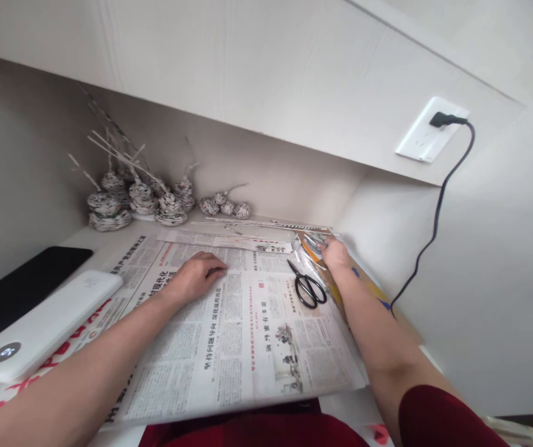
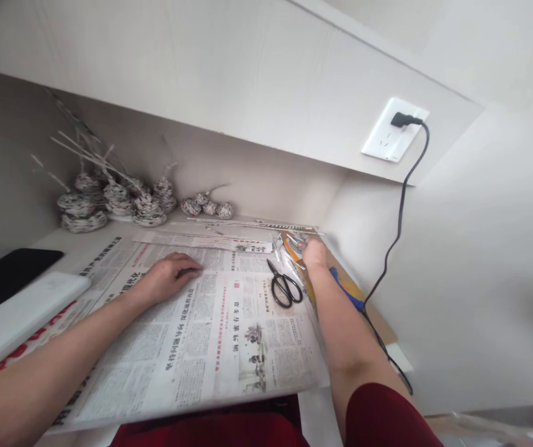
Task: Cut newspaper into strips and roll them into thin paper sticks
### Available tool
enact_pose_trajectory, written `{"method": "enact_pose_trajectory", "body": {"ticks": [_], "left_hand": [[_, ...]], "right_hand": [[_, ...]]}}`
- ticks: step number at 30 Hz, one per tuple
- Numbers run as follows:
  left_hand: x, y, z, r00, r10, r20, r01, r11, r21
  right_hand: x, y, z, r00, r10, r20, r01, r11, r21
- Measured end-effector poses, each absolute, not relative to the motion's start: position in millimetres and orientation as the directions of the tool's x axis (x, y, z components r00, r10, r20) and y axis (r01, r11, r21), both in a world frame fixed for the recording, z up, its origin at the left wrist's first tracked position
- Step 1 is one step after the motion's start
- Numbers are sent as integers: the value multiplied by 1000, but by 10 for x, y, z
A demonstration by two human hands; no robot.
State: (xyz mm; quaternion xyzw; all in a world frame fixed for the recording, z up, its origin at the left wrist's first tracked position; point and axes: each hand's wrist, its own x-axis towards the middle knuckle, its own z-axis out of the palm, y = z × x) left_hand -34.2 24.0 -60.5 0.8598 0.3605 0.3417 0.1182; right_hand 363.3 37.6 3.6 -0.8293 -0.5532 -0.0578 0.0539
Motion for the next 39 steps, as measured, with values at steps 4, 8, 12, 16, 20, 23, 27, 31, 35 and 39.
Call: {"method": "enact_pose_trajectory", "body": {"ticks": [4, 8, 12, 16, 20, 23, 27, 31, 35, 39], "left_hand": [[-340, 242, -599, 514, 708, 483, 549, -705, 449], [-346, 248, -609, 527, 702, 479, 550, -711, 438], [-343, 257, -622, 525, 708, 472, 551, -706, 445], [-339, 265, -632, 520, 709, 477, 546, -705, 452], [-344, 277, -654, 514, 711, 480, 533, -703, 470], [-347, 288, -670, 513, 706, 489, 522, -709, 475], [-344, 300, -682, 506, 703, 500, 518, -711, 476], [-341, 305, -682, 505, 713, 487, 524, -701, 483], [-341, 303, -674, 506, 719, 476, 523, -695, 494], [-342, 299, -660, 508, 724, 466, 518, -689, 506]], "right_hand": [[3601, 339, 42, 410, 893, 184, 911, -412, -31], [3580, 217, 98, 402, 891, 210, 914, -405, -32], [3445, 148, 169, 304, 885, 352, 947, -320, -14], [3251, 337, 167, 75, 963, 258, 995, -88, 39], [3222, 603, 105, 174, 973, 151, 980, -185, 66], [3286, 714, 96, 252, 961, 110, 963, -260, 71], [3333, 811, 192, 310, 948, 80, 950, -312, 22], [3259, 940, 294, 324, 945, 43, 946, -323, -28], [3137, 1025, 249, 348, 937, -10, 937, -348, -14], [3078, 1031, 131, 343, 939, -28, 939, -343, 0]]}}
